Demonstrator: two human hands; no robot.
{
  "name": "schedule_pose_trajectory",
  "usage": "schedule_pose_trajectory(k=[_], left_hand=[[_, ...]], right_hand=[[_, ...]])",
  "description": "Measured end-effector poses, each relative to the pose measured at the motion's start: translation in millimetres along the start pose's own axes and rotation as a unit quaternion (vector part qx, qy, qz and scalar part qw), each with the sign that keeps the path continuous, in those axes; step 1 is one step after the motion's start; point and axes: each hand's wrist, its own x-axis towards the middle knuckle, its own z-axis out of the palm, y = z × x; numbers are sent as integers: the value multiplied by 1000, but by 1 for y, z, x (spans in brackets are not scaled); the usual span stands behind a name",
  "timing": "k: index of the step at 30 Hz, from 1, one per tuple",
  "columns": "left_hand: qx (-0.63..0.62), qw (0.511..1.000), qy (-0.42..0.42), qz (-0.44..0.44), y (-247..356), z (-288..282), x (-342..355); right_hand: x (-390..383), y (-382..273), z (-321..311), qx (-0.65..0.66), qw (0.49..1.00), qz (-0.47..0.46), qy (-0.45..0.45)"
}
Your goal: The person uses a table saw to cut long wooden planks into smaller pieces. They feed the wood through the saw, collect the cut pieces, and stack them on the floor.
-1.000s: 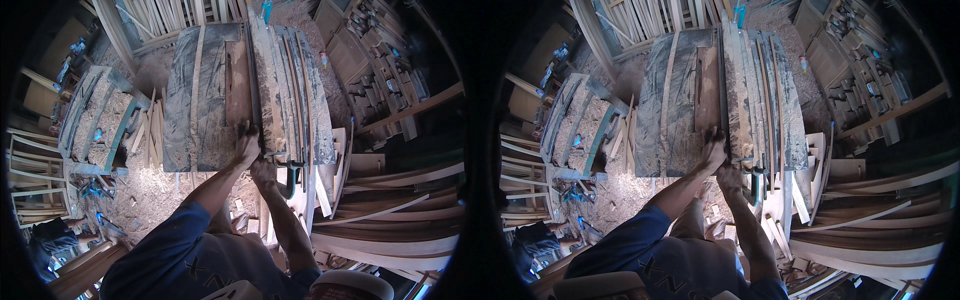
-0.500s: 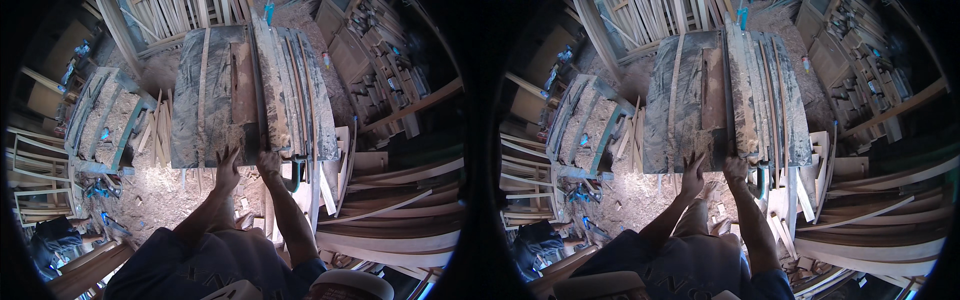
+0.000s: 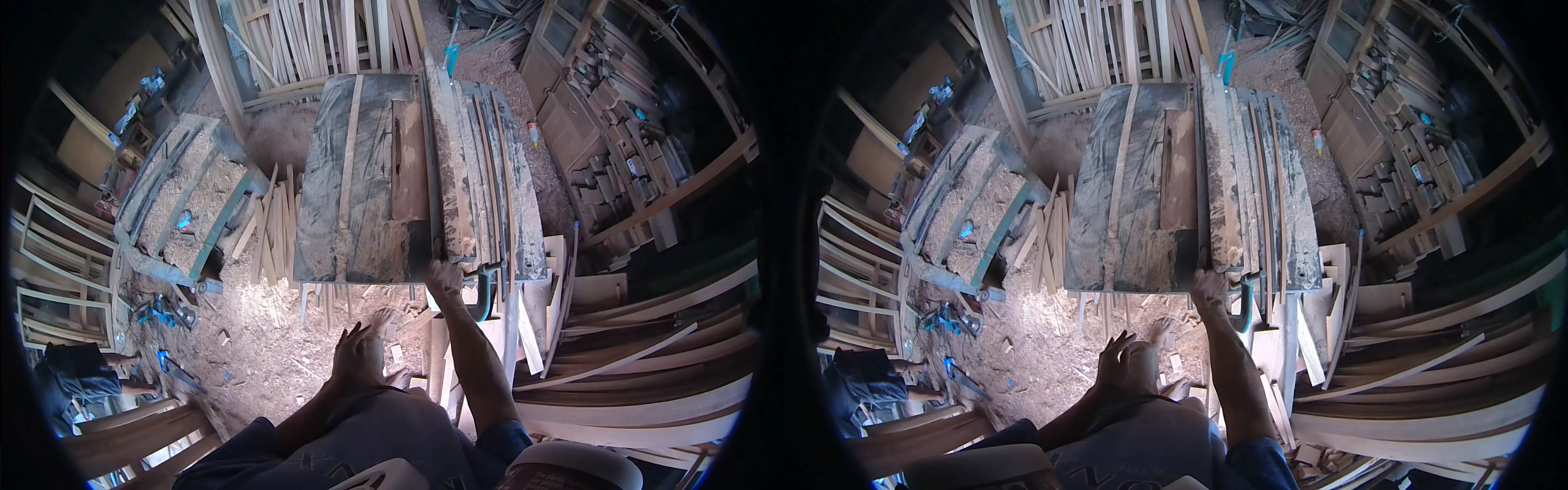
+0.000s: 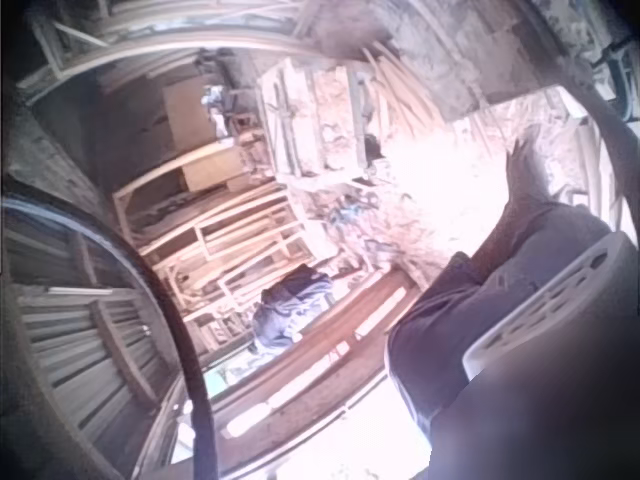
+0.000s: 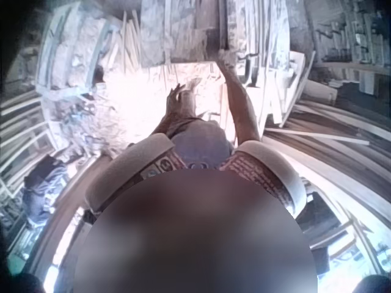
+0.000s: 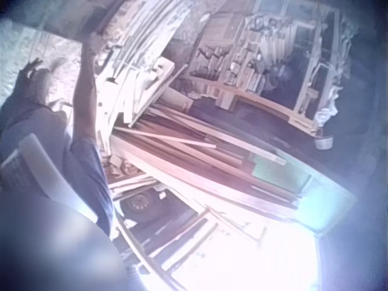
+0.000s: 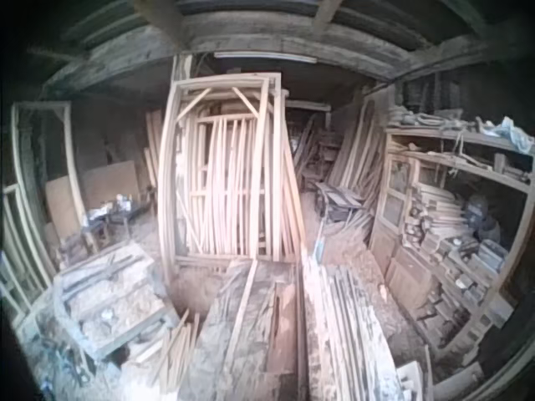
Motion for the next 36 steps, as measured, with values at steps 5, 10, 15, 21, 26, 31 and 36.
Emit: schedule_pose_trajectory(k=[5,10,15,21,26,31,36], left_hand=[[-15,999,29,-1,-18,-18,5],[-28,997,66,23,-7,-31,-1],[-23,984,138,108,28,-42,14],[-32,946,243,214,64,-54,66],[38,933,254,251,86,-74,102],[167,875,261,373,114,-82,120],[71,853,126,502,131,-71,84]], right_hand=[[-1,-9,-44,-11,1000,-9,7],[-7,-30,-143,-11,1000,-6,25],[-38,-58,-241,-47,965,-99,239],[-94,-78,-285,-55,918,-249,303],[-175,-75,-299,10,904,-296,309],[-286,-43,-372,172,915,-238,278],[-331,5,-443,331,833,-132,423]])
